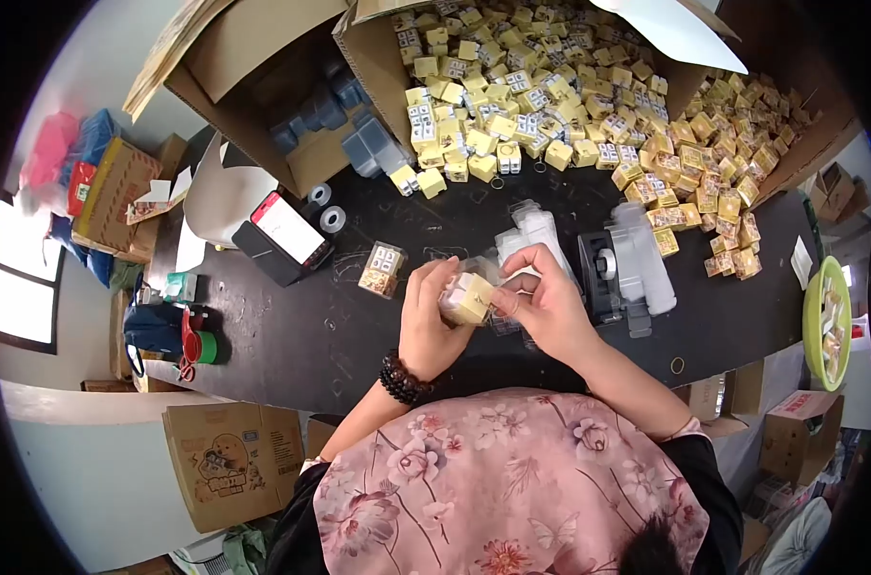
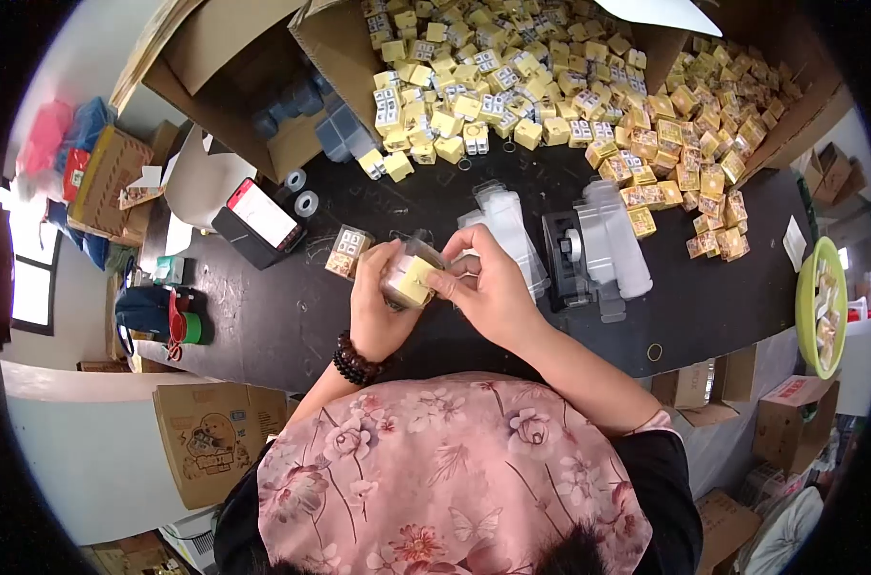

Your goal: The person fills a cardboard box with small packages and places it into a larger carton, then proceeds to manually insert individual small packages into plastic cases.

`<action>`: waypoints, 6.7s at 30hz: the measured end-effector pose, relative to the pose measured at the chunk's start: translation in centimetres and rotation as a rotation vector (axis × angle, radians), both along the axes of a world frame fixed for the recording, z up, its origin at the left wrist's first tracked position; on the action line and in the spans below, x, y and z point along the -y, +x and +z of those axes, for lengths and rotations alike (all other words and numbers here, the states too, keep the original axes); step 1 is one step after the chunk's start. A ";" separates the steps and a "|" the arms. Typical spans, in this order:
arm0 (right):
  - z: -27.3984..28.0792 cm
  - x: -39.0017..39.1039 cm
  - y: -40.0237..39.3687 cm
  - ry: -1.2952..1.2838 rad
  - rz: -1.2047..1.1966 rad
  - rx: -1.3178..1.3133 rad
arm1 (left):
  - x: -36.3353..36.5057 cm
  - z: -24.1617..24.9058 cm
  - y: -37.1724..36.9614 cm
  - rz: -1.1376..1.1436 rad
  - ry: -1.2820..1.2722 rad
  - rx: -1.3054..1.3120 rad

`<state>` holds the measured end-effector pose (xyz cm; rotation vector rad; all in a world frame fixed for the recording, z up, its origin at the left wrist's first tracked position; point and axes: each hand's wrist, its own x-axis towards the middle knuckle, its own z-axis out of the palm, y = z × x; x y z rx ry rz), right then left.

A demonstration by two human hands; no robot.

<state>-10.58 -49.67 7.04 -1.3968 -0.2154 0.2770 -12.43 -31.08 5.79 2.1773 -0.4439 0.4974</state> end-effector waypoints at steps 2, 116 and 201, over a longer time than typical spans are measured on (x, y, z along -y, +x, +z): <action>0.3 0.6 -0.8 -0.083 -0.002 0.404 | 0.5 -0.6 -0.3 -0.097 -0.259 -0.210; -3.5 6.9 -6.8 0.182 -0.195 -0.346 | 7.6 -0.5 -0.6 -0.463 -0.371 -0.535; -1.5 6.0 -3.9 0.210 -0.482 0.321 | 5.4 -1.2 0.5 -0.469 -0.505 -0.480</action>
